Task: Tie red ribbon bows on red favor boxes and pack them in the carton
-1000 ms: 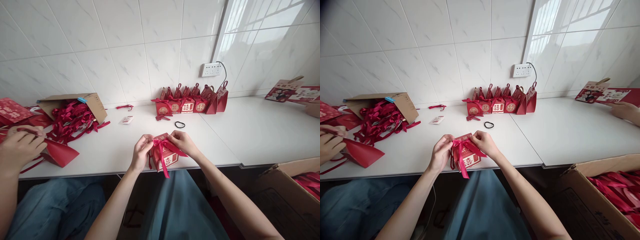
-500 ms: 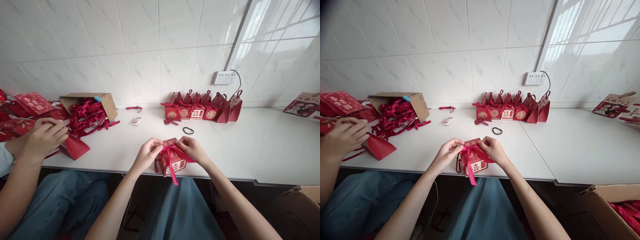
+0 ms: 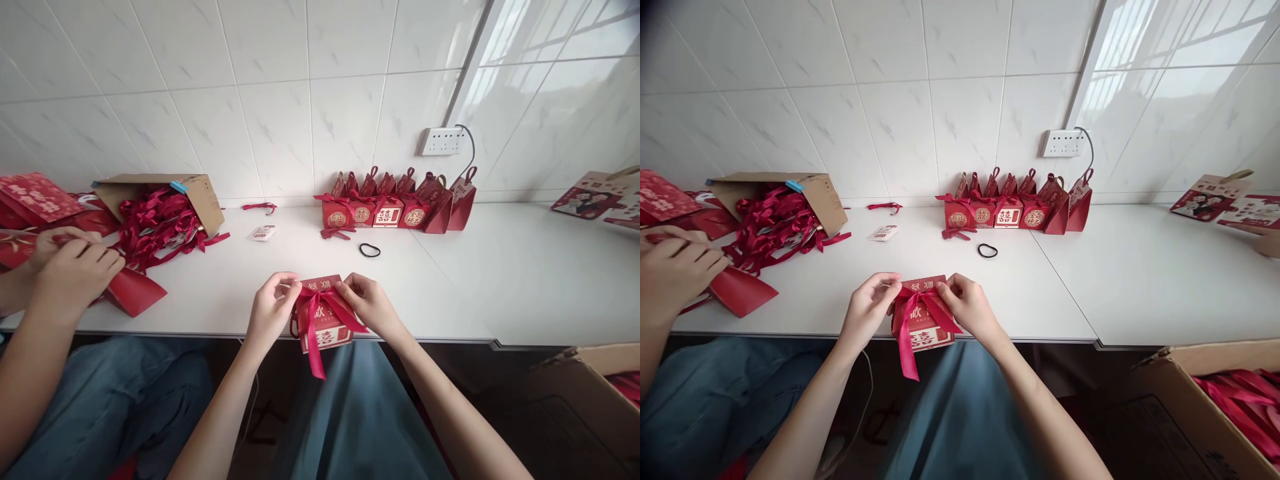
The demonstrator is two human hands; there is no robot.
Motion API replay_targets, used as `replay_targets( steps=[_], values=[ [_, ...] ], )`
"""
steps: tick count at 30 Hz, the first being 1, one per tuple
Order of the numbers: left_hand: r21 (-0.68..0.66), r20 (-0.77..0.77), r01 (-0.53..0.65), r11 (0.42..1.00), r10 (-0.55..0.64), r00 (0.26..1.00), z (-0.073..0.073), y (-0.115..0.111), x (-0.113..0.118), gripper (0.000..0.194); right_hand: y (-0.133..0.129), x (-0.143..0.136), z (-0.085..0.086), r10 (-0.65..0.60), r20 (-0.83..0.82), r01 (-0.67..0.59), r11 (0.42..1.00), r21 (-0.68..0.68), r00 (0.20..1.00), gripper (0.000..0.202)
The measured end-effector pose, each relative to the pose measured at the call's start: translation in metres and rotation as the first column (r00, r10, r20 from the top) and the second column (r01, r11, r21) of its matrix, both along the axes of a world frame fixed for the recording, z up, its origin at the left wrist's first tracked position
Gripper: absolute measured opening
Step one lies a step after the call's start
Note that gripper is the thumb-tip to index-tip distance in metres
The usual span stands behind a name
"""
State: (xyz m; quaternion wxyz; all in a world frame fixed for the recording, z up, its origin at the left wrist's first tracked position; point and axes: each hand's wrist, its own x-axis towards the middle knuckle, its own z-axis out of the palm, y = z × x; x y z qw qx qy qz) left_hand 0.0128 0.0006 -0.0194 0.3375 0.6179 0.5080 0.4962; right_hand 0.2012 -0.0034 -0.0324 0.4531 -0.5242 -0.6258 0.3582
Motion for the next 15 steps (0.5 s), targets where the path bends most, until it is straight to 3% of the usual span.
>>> replay_targets(
  steps=[3,6,8,11,15],
  values=[
    [-0.027,-0.101,-0.143,0.989,0.140,0.985,0.004,-0.008,-0.003,0.025,-0.006,-0.006,0.000,-0.034,-0.008,0.034,0.999,-0.002,0.999,0.040],
    [-0.126,-0.279,-0.141,0.982,0.101,0.955,0.009,-0.015,-0.002,0.040,-0.010,-0.010,0.001,-0.047,0.003,0.047,0.999,-0.003,0.999,0.038],
    [-0.160,-0.314,-0.117,0.980,0.062,0.948,0.010,-0.017,0.001,0.043,-0.012,-0.012,0.001,-0.048,-0.004,0.048,0.999,-0.011,0.999,0.038],
    [-0.145,-0.219,-0.087,0.986,0.054,0.974,0.005,-0.018,0.004,0.039,-0.013,-0.014,0.000,-0.050,-0.056,0.048,0.998,-0.037,0.997,0.039],
    [-0.152,0.057,-0.056,0.987,0.065,0.996,-0.010,-0.020,0.006,0.039,-0.015,-0.016,-0.002,-0.032,-0.208,0.014,0.996,-0.086,0.978,0.042]
  ],
)
